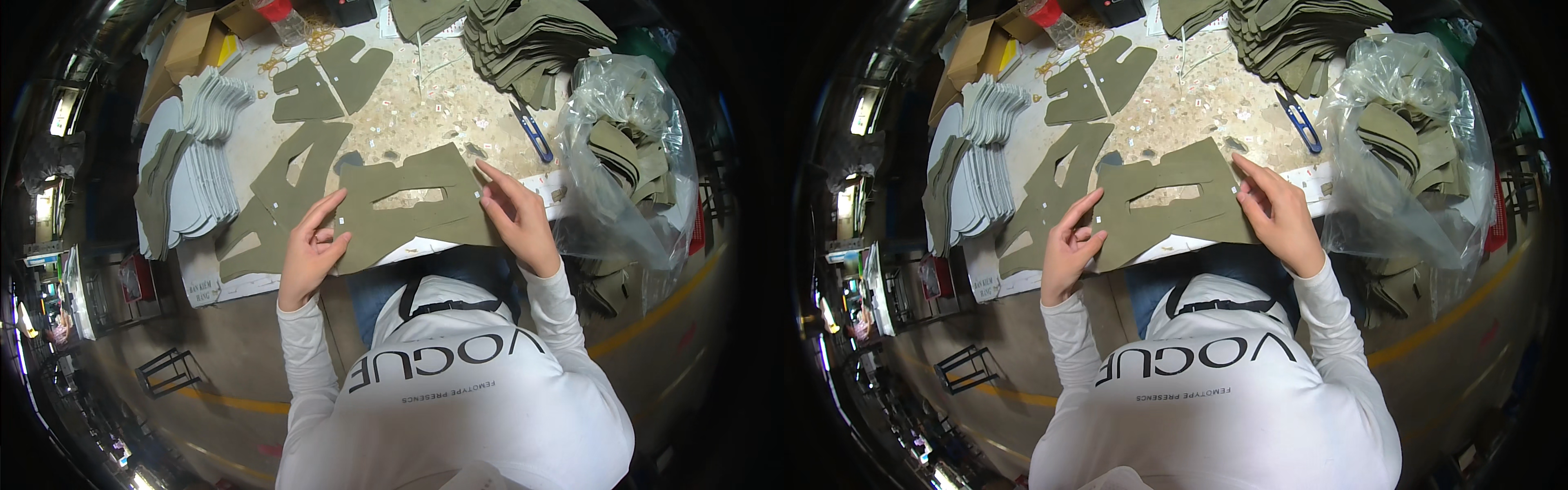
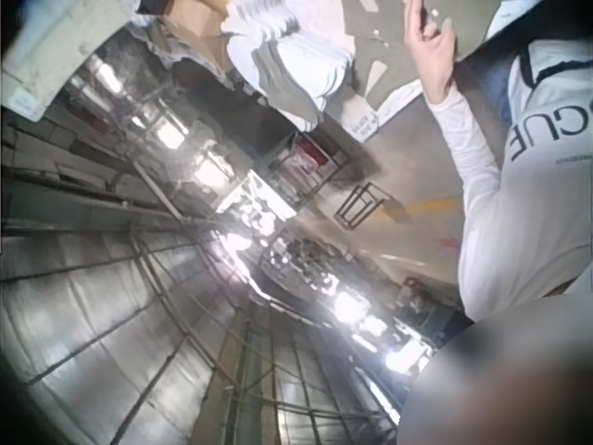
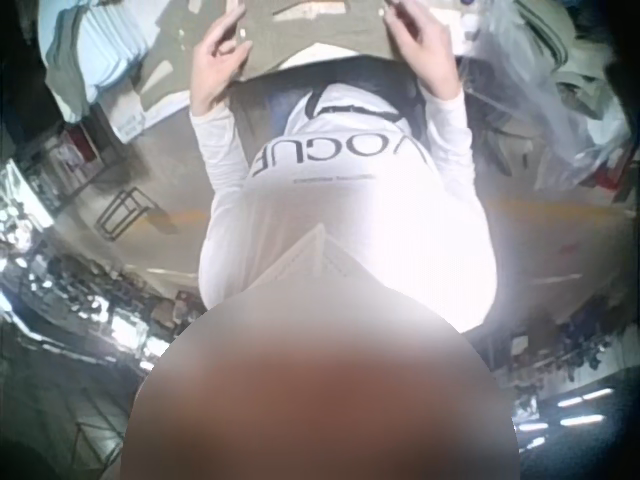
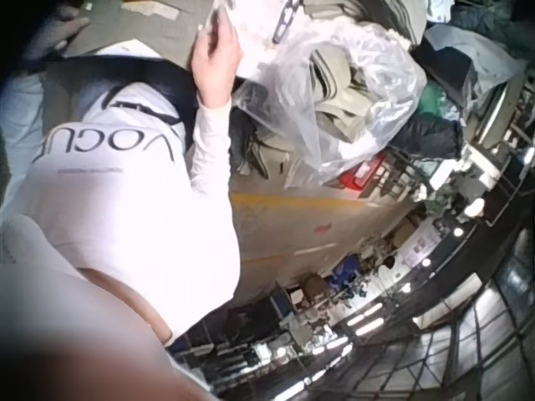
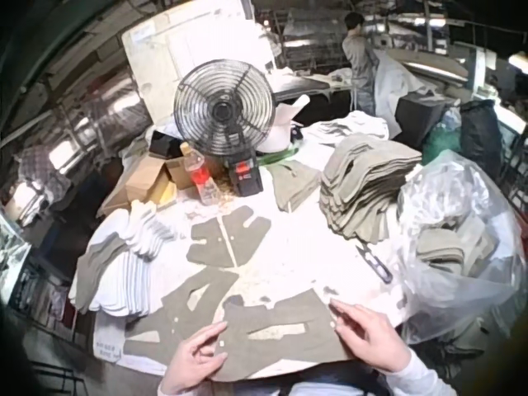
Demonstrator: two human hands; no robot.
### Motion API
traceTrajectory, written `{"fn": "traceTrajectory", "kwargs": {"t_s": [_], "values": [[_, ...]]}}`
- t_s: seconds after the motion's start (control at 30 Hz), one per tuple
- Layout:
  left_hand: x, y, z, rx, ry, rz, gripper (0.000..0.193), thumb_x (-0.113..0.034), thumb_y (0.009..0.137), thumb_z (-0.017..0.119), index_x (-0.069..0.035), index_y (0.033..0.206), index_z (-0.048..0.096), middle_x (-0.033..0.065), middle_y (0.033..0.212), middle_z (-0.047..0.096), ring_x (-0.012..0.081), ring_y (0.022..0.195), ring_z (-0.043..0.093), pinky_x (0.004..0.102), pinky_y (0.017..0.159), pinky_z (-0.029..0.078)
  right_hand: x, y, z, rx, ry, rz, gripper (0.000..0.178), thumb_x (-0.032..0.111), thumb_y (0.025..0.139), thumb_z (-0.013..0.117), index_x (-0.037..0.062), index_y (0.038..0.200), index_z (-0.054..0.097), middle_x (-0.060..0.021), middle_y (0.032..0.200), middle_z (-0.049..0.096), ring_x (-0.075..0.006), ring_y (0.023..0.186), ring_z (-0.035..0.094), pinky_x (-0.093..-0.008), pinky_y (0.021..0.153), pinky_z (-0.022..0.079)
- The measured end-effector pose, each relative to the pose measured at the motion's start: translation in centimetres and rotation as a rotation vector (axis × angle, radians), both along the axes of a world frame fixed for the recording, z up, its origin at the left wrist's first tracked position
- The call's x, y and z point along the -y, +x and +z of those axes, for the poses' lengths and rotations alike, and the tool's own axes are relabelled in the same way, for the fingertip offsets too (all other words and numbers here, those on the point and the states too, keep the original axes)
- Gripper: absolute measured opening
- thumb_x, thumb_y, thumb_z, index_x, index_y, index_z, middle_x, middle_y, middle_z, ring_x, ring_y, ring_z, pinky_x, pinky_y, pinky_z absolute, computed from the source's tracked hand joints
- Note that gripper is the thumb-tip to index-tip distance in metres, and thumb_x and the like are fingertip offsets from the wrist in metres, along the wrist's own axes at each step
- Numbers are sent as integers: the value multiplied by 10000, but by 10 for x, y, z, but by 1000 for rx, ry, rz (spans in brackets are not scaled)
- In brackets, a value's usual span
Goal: The person repeatedly picks up olive-green cardboard pieces from a table, uses a utility knife to trim edges, and places the finished pieces into a plastic bag. The person also stacks and bundles the finished pieces with a rubber band.
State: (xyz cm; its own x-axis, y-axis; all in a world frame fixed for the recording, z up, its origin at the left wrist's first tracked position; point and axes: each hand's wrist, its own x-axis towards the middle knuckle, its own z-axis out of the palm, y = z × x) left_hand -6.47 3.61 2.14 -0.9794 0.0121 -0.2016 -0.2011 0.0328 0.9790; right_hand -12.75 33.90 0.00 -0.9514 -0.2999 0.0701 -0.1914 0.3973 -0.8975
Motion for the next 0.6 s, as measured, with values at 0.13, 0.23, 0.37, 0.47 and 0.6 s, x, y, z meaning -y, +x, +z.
{"fn": "traceTrajectory", "kwargs": {"t_s": [0.13, 0.23, 0.37, 0.47, 0.6], "values": [[3, 12, -15, -9, 46, 41, 635, 159, 834, 562, -24, 1435, 465, 55, 1449, 427, 11, 803, 506, 134, 661, 450, 7, -10, 5, 48, 17, 135, 490, 13, 896, 571, 59, 1382, 537, -114, 1148, 640, -157, 946, 589, -264, 851, 454], [2, 15, -16, -28, 31, 61, 637, 161, 831, 558, -30, 1432, 473, 50, 1438, 441, 4, 781, 482, 131, 647, 443, 6, -22, 13, 78, -98, 231, 472, 18, 910, 550, 41, 1381, 537, -138, 1285, 597, -180, 1125, 561, -279, 971, 414], [2, 19, -9, -58, -71, 73, 641, 155, 819, 570, -51, 1421, 497, 50, 1412, 471, 0, 746, 453, 131, 602, 430, -18, -28, 44, 151, -246, 215, 452, 33, 926, 525, -18, 1375, 524, -133, 1407, 533, -192, 1295, 481, -308, 1091, 339], [0, 25, -3, -67, -242, 100, 626, 115, 803, 638, -57, 1395, 525, 57, 1305, 540, 19, 724, 496, 151, 588, 467, -38, -25, 76, 96, -353, 146, 443, 45, 930, 533, -44, 1363, 526, -130, 1384, 539, -173, 1239, 520, -292, 1067, 364], [-11, 44, 1, 6, -413, 228, 591, 71, 781, 716, -24, 1342, 556, 64, 1122, 577, 76, 798, 599, 189, 662, 527, -35, -21, 100, -9, -369, 113, 458, 41, 924, 536, -62, 1369, 511, -145, 1383, 523, -175, 1222, 526, -281, 1051, 373]]}}
